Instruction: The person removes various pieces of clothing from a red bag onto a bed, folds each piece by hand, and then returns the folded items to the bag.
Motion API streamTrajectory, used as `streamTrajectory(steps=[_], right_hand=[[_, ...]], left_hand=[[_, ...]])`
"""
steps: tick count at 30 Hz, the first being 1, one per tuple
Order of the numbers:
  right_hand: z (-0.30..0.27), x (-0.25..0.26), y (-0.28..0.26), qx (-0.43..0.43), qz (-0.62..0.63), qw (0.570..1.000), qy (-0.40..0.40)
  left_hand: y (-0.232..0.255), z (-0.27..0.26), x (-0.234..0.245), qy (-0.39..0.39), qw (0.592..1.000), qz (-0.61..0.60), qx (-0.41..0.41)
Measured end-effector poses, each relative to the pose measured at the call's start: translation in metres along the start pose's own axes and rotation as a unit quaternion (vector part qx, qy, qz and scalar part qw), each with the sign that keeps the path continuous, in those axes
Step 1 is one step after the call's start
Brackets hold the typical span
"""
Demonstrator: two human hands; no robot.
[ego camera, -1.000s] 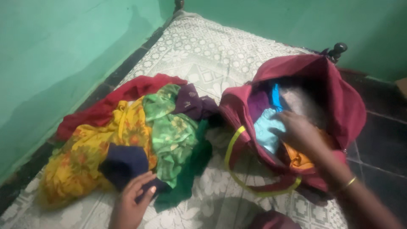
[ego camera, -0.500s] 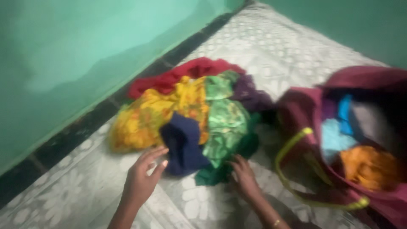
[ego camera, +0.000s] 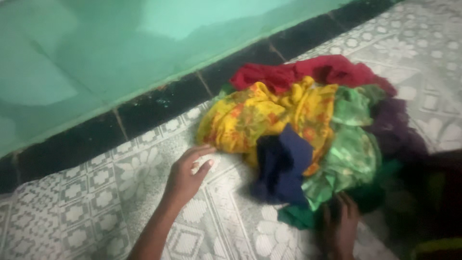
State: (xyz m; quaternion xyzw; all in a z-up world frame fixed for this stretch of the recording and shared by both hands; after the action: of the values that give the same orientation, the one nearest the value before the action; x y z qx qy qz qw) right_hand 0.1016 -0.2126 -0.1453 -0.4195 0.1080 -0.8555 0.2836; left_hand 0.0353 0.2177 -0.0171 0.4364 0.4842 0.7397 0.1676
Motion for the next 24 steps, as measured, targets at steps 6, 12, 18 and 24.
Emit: streamTrajectory(steps=[6, 12, 18, 24], right_hand=[[0.006, -0.011, -0.009, -0.016, -0.004, 1.000, -0.014], [0.009, -0.013, -0.002, -0.040, 0.007, 0.998, -0.055], [0.012, -0.010, 0.014, -0.082, 0.054, 0.995, -0.026], [0.013, -0.005, 0.024, -0.100, 0.100, 0.990, -0.018]], left_hand=[[-0.005, 0.021, -0.034, -0.031, 0.999, 0.009, 0.009], [0.019, 0.010, -0.114, -0.108, 0.991, -0.012, -0.077], [0.089, 0.018, -0.161, 0.009, 0.975, -0.036, -0.220], [0.162, 0.021, -0.246, -0.054, 0.925, -0.077, -0.368]])
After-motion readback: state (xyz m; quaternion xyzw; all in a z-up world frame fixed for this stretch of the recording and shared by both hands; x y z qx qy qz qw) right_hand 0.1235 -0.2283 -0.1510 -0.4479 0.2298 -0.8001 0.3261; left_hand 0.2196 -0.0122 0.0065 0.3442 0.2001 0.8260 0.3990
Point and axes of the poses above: each hand's wrist, its own z-axis towards the middle knuckle, its own x-axis out of the back of the hand, y = z × x, the point moved 4 cm from there along z, towards the middle knuckle, and after that the axes turned 13 degrees about y, right-handed, at the moved point
